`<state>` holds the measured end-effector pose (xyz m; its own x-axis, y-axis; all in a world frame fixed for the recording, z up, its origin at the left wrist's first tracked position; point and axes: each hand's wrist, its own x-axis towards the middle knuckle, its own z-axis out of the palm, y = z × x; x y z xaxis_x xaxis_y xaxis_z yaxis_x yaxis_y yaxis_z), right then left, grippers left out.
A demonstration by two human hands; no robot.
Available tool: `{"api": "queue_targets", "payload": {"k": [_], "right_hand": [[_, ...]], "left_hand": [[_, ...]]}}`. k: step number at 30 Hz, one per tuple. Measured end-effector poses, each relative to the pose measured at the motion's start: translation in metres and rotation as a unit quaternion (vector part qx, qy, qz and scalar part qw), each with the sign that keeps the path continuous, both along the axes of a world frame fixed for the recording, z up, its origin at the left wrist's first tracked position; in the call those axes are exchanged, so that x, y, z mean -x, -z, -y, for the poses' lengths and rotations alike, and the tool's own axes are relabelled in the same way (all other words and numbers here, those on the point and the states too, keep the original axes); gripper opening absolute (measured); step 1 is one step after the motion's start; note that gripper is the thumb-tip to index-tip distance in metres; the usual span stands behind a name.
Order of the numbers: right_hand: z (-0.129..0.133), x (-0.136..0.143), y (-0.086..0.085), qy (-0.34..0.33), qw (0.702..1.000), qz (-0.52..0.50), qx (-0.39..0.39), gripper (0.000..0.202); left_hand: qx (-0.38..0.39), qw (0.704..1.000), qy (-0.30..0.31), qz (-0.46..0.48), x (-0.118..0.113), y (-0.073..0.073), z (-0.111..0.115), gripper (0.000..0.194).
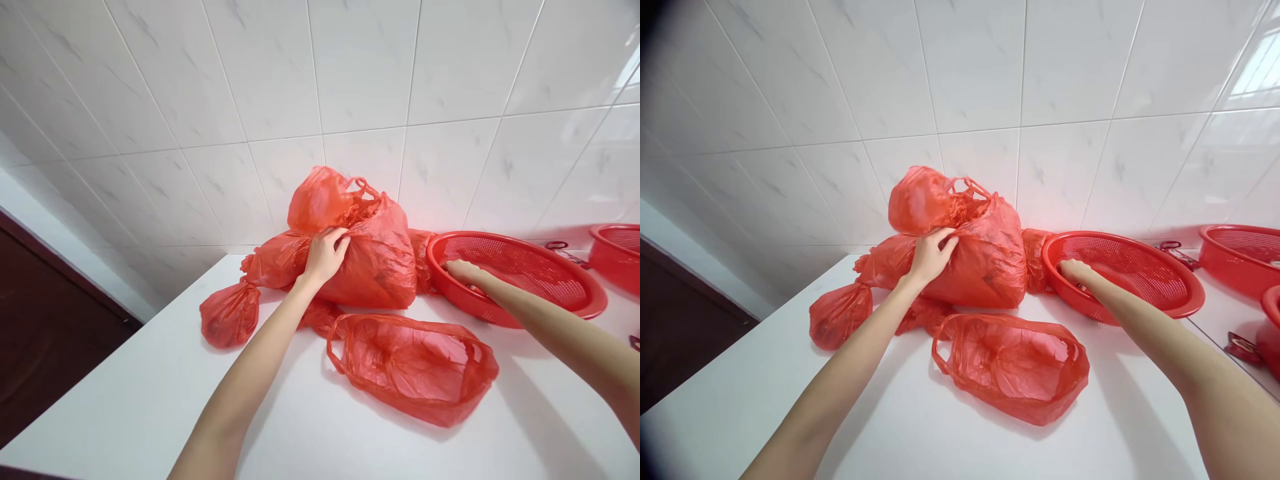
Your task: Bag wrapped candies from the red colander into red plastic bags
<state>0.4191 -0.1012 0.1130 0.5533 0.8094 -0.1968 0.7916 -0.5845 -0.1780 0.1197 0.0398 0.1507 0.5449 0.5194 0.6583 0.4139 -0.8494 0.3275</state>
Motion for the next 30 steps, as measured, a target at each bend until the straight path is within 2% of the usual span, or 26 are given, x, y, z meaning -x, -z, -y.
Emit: {"api": "queue_targets", "payload": {"k": [4,10,11,13,16,18,20,23,27,30], "right_hand": [[-0.001,-0.003,-0.002,0.016,0.996,-0.022,0.080,0.030],[0.005,-0.010,-0.007,0.008,1.000,-0.013,0.023,0.013],[0.005,-0.012,-0.008,0.008,1.000,-0.014,0.008,0.013],[0.008,-0.014,-0.010,0.013,0.999,-0.022,-0.019,0.014],[0.011,-0.019,-0.014,0.020,0.997,-0.039,-0.058,0.015],[0.014,-0.022,-0.017,0.026,0.995,-0.051,-0.083,0.016],[0.018,-0.024,-0.022,0.030,0.992,-0.064,-0.108,0.019],[0.024,-0.023,-0.030,0.030,0.986,-0.086,-0.142,0.022],[0.035,-0.012,-0.045,0.028,0.974,-0.118,-0.191,0.024],[0.043,0.002,-0.056,0.008,0.954,-0.185,-0.237,0.026]], "left_hand": [[0.025,0.999,0.004,-0.028,-0.019,-0.002,-0.018,0.021],[0.025,1.000,0.006,-0.003,-0.021,0.004,-0.021,0.028],[0.022,1.000,0.013,0.004,-0.018,0.007,-0.017,0.034],[0.012,0.999,0.031,-0.003,-0.011,0.015,-0.008,0.058],[-0.012,0.996,0.045,-0.075,0.000,0.030,0.011,0.097],[-0.033,0.990,0.046,-0.131,0.005,0.040,0.021,0.108],[-0.051,0.982,0.046,-0.174,0.006,0.050,0.027,0.109],[-0.069,0.976,0.025,-0.204,-0.001,0.064,0.027,0.099],[-0.087,0.979,-0.008,-0.183,-0.016,0.079,0.017,0.079],[-0.085,0.981,-0.022,-0.172,-0.027,0.084,0.009,0.069]]}}
